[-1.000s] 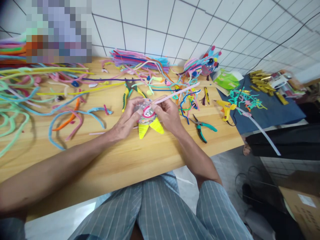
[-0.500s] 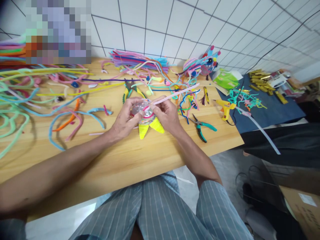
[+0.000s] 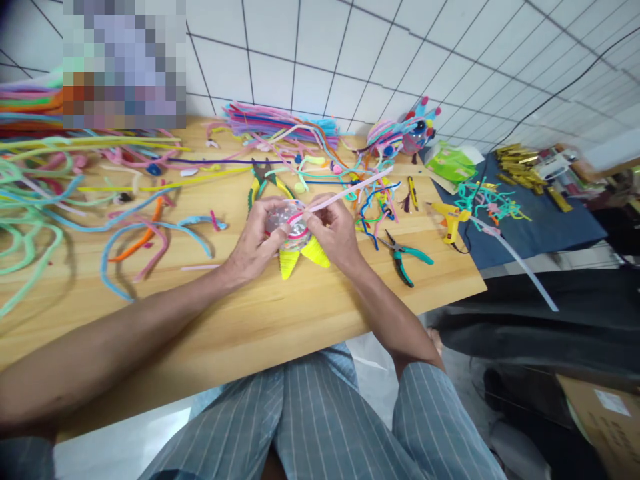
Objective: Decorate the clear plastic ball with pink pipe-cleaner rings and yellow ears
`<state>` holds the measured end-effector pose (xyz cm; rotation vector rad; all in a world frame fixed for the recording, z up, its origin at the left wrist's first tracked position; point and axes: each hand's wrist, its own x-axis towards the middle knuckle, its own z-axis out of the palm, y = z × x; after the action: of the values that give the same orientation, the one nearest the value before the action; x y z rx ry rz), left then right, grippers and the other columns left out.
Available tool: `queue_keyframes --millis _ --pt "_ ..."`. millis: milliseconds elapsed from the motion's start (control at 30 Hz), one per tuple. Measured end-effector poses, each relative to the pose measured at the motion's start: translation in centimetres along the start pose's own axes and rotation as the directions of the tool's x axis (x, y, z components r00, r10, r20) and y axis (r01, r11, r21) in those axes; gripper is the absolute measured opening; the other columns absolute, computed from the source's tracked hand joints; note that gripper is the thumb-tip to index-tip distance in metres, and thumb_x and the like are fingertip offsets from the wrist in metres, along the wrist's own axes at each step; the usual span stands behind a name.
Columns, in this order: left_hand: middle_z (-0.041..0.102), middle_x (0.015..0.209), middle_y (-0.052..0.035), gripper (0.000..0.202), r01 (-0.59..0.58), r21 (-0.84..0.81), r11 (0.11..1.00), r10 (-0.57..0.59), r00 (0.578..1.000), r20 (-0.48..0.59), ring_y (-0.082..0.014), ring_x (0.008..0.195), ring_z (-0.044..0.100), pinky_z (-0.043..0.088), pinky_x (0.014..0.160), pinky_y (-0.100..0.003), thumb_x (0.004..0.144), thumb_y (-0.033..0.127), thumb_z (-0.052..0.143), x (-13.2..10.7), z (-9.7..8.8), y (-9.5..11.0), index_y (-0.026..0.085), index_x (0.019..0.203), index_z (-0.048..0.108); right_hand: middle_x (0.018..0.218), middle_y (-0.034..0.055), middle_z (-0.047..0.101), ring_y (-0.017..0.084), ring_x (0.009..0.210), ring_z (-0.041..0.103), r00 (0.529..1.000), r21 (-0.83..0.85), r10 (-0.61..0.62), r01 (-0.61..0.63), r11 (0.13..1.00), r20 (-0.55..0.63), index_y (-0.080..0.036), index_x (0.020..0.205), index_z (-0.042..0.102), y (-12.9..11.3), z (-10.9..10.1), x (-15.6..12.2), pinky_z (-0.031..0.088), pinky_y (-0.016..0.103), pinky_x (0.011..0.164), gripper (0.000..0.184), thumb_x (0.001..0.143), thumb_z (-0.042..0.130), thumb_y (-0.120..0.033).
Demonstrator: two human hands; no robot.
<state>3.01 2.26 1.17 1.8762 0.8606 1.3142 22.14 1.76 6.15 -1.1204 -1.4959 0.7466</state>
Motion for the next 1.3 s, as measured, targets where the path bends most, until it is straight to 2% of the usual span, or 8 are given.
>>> queue_keyframes --millis 200,400,567,800,967,1100,1300 --pt "0.056 0.147 -0.0119 0.035 -0.014 0.006 1.000 0.014 1.000 -0.013 -0.0305 0.142 0.055 0.049 0.123 -0.060 0.109 0.044 0.054 -0.10 0.10 0.14 0.029 0.141 0.051 0.100 0.0005 0.064 0.016 0.086 0.059 0.999 -0.059 0.026 -0.027 0.998 -0.021 -0.025 0.086 0.065 0.16 0.00 -0.12 0.048 0.030 0.074 0.017 0.086 0.076 -0.038" --pt "0.057 0.147 -0.0134 0.037 -0.006 0.016 1.000 0.006 1.000 -0.017 -0.0307 0.143 0.055 0.049 0.122 -0.059 0.110 0.047 0.054 -0.21 0.23 0.18 0.028 0.141 0.050 0.102 0.0003 0.064 0.015 0.089 0.061 0.998 -0.008 0.065 -0.066 0.998 -0.017 -0.024 0.085 0.064 0.62 0.07 -0.11 0.047 0.029 0.074 0.015 0.083 0.076 -0.032" --pt "0.058 0.147 -0.0118 0.038 -0.034 -0.012 0.999 0.033 0.998 -0.048 -0.0305 0.141 0.057 0.049 0.122 -0.058 0.110 0.052 0.055 -0.26 0.45 -0.18 0.030 0.141 0.053 0.104 0.0004 0.065 0.016 0.091 0.061 0.992 0.012 0.125 -0.125 0.992 -0.021 -0.024 0.084 0.065 0.97 0.15 -0.06 0.048 0.029 0.077 0.016 0.079 0.076 -0.034" --pt "0.061 0.143 -0.0122 0.037 -0.046 -0.060 0.997 0.042 0.997 -0.068 -0.0308 0.138 0.058 0.050 0.120 -0.056 0.106 0.045 0.062 -0.15 0.54 -0.33 0.029 0.139 0.056 0.107 0.0005 0.067 0.018 0.097 0.063 0.979 0.061 0.201 -0.199 0.978 -0.029 -0.024 0.081 0.066 0.87 0.44 0.00 0.049 0.031 0.082 0.016 0.075 0.076 -0.035" --pt "0.058 0.144 -0.0097 0.035 0.001 -0.120 0.993 -0.006 0.999 -0.045 -0.0299 0.141 0.057 0.047 0.123 -0.056 0.106 0.043 0.063 -0.29 0.45 -0.44 0.033 0.140 0.056 0.107 0.0006 0.069 0.018 0.095 0.064 0.976 0.104 0.215 -0.213 0.971 -0.008 -0.025 0.080 0.067 0.78 0.50 0.10 0.052 0.032 0.083 0.015 0.073 0.076 -0.034" --pt "0.056 0.148 -0.0090 0.036 0.059 -0.176 0.983 -0.062 0.998 -0.013 -0.0297 0.144 0.055 0.045 0.127 -0.056 0.109 0.049 0.059 -0.38 0.38 -0.34 0.033 0.141 0.056 0.107 0.0002 0.070 0.018 0.094 0.063 0.978 0.091 0.208 -0.205 0.975 -0.020 -0.025 0.081 0.066 0.79 0.53 0.11 0.052 0.031 0.083 0.014 0.074 0.075 -0.033" --pt "0.061 0.145 -0.0095 0.037 0.086 -0.191 0.978 -0.092 0.995 -0.024 -0.0305 0.143 0.057 0.046 0.127 -0.056 0.110 0.056 0.053 -0.15 0.25 -0.34 0.031 0.138 0.059 0.106 0.0005 0.070 0.019 0.099 0.065 0.979 0.075 0.202 -0.200 0.977 -0.026 -0.024 0.080 0.066 0.81 0.53 0.10 0.052 0.032 0.085 0.014 0.074 0.075 -0.033"
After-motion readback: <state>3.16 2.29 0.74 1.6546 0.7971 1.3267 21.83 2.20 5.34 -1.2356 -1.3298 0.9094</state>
